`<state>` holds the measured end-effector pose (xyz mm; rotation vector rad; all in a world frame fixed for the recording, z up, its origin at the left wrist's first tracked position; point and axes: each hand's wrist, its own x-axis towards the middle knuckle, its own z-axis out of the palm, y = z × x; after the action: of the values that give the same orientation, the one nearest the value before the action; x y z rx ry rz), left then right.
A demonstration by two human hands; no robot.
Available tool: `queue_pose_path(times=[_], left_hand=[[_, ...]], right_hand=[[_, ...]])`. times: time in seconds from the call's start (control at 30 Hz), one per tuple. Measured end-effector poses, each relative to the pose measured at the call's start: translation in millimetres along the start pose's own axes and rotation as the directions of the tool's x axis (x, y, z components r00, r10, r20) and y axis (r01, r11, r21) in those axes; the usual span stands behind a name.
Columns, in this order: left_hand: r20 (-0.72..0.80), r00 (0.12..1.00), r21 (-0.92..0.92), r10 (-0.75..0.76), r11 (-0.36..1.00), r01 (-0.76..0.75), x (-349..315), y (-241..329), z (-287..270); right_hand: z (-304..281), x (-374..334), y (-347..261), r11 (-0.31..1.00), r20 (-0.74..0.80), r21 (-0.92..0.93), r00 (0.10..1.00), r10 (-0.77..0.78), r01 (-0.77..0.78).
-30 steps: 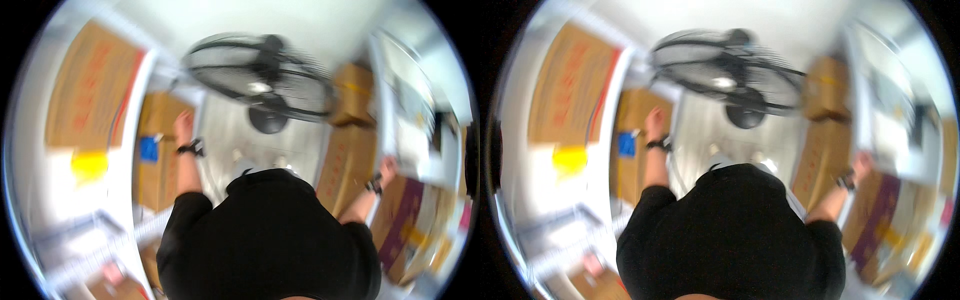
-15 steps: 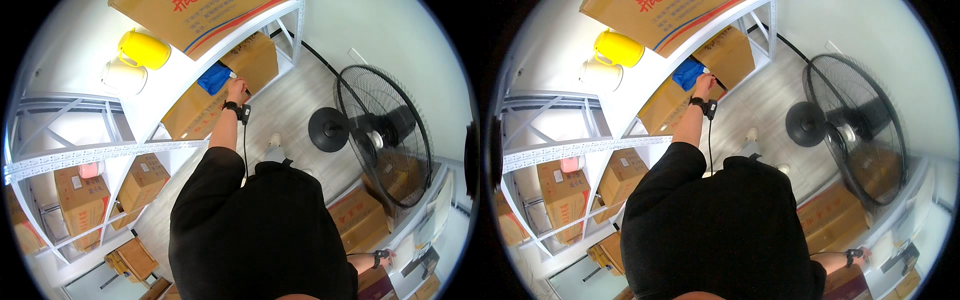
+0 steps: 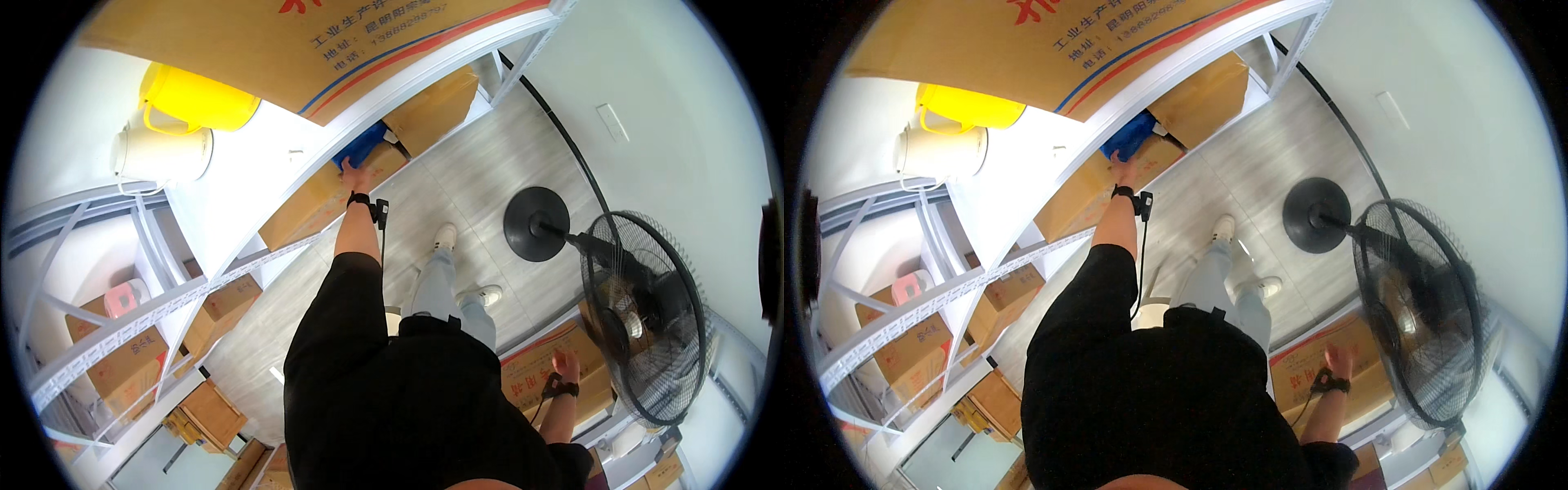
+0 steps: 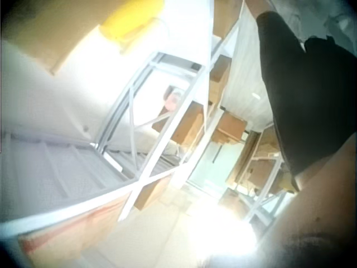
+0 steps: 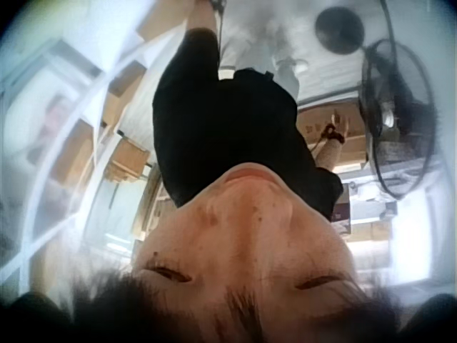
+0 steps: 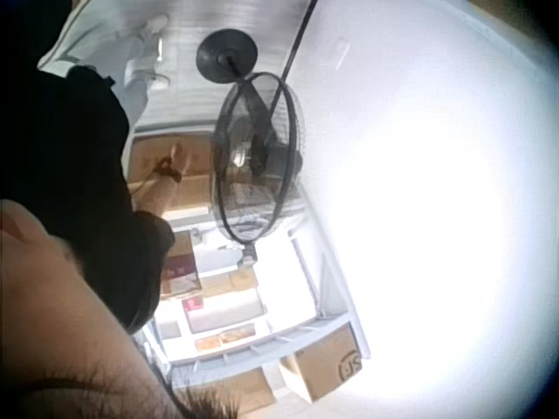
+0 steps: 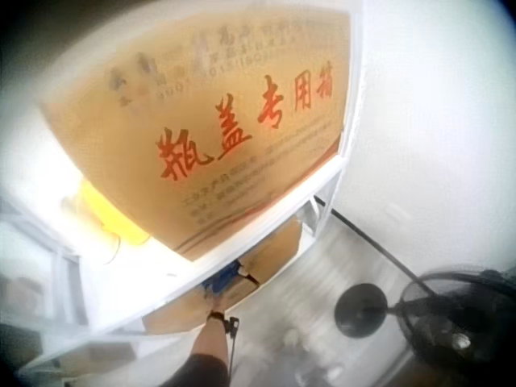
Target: The person assembles a standing fan by attaching the front grille to the fan head. They then use a screwdriver to tighten the screw securing the grille in place.
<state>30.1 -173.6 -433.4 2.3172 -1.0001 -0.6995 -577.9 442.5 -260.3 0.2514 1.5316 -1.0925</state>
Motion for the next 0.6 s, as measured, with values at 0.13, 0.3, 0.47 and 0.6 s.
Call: queue_pose_path(times=[0.13,0.3,0.47,0.6], left_hand=[[0.164,0.983,-0.147,0.08,0.988,-0.056,36.6,32.7,-22.8],[0.005,0.973,-0.161,0.229,0.961,-0.225,109.9,-59.3,-0.3],[-0.101,0.973,-0.164,0.209,0.961,-0.223,19.9,36.8,-33.0],[-0.056,0.97,-0.406,0.237,0.882,-0.238,-62.5,75.5,-101.3]], right_hand=[[184.7,14.7,-19.9,0.973,-0.09,-0.201,0.991,0.094,-0.11],[282.9,38.8,-90.8,0.876,0.089,-0.482,0.993,0.081,-0.028],[337.1,40.9,-102.9,0.831,0.125,-0.551,0.992,-0.011,0.079],[414.5,29.6,-114.8,0.761,0.324,-0.61,0.946,-0.013,0.219]])
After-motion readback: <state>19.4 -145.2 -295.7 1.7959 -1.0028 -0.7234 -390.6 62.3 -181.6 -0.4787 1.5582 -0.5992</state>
